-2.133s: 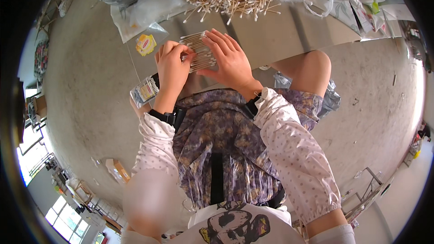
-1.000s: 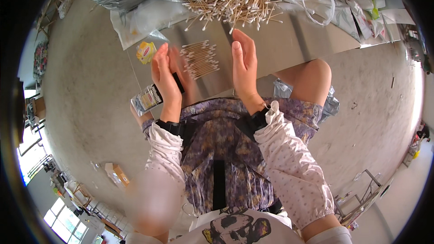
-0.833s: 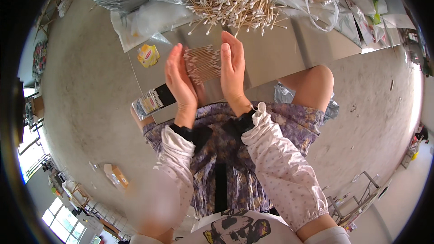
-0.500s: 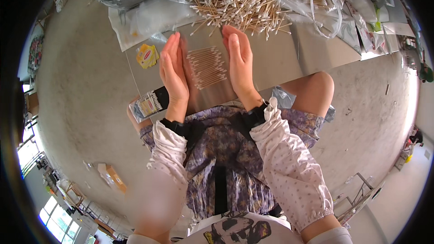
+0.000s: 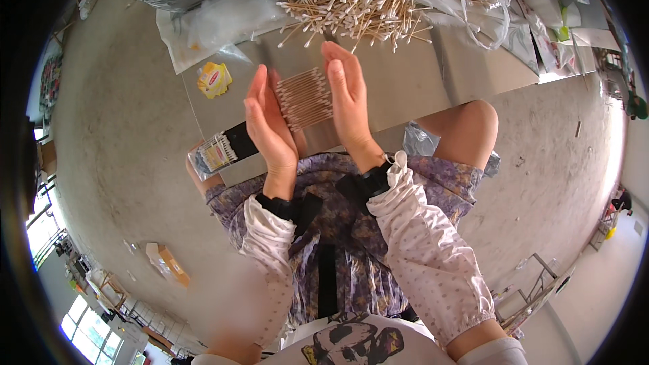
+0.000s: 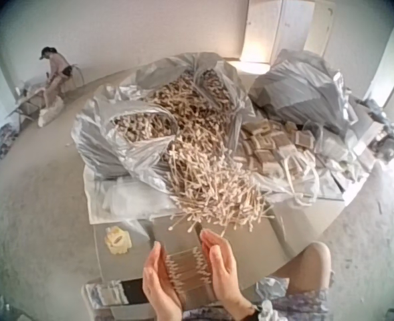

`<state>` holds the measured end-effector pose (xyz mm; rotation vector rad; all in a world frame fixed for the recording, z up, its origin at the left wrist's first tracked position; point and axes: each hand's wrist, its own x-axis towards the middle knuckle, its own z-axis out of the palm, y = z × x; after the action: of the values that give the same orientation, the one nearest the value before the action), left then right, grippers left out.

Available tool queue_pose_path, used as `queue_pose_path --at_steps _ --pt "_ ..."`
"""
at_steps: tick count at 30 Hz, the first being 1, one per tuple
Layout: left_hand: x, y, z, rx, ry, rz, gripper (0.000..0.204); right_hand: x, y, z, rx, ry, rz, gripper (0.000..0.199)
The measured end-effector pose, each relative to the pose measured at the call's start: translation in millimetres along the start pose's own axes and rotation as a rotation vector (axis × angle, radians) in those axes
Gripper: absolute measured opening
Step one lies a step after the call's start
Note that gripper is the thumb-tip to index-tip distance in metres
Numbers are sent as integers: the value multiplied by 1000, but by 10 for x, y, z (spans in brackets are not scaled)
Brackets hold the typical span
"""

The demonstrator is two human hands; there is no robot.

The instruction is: Sorting a pile of cotton swabs and placing them into a small plastic bag.

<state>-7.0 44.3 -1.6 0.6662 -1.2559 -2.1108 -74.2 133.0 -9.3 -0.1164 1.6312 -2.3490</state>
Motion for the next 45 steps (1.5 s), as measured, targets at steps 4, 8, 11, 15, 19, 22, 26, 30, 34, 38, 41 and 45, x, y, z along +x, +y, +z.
queue_pose_path --at_steps 4,8,11,15,19,22,26,30,34,38,41,45 --pt "28 -41 -80 109 -98 55 67 -83 4 75 -49 -39 15 51" --pt "43 15 -35 63 8 22 67 51 -15 -92 -12 14 -29 52" --pt "92 5 -8 13 6 67 67 74 -17 -28 13 33 -15 54" --pt "32 -33 1 142 -47 65 65 25 55 141 101 3 9 50" --pt "34 47 -21 14 -15 30 63 44 26 -13 146 35 2 48" --pt "18 187 -150 229 45 135 58 72 -101 -328 90 51 -42 47" --pt "-46 169 -317 954 -189 460 67 -7 -205 -678 -66 112 -19 34" --pt "-203 46 -173 1450 -560 587 96 -95 -207 -696 -252 -95 29 30" --pt "-242 -83 -229 1623 -547 579 111 -129 -269 -623 -619 -273 -93 26" --pt "-245 -126 -195 1640 -541 582 109 -133 -241 -662 -737 -302 -159 25" --pt "-228 -163 -180 1641 -534 620 108 -137 -181 -669 -782 -309 -190 22" --pt "-218 -179 -203 1662 -536 642 106 -133 -167 -647 -788 -325 -162 21"
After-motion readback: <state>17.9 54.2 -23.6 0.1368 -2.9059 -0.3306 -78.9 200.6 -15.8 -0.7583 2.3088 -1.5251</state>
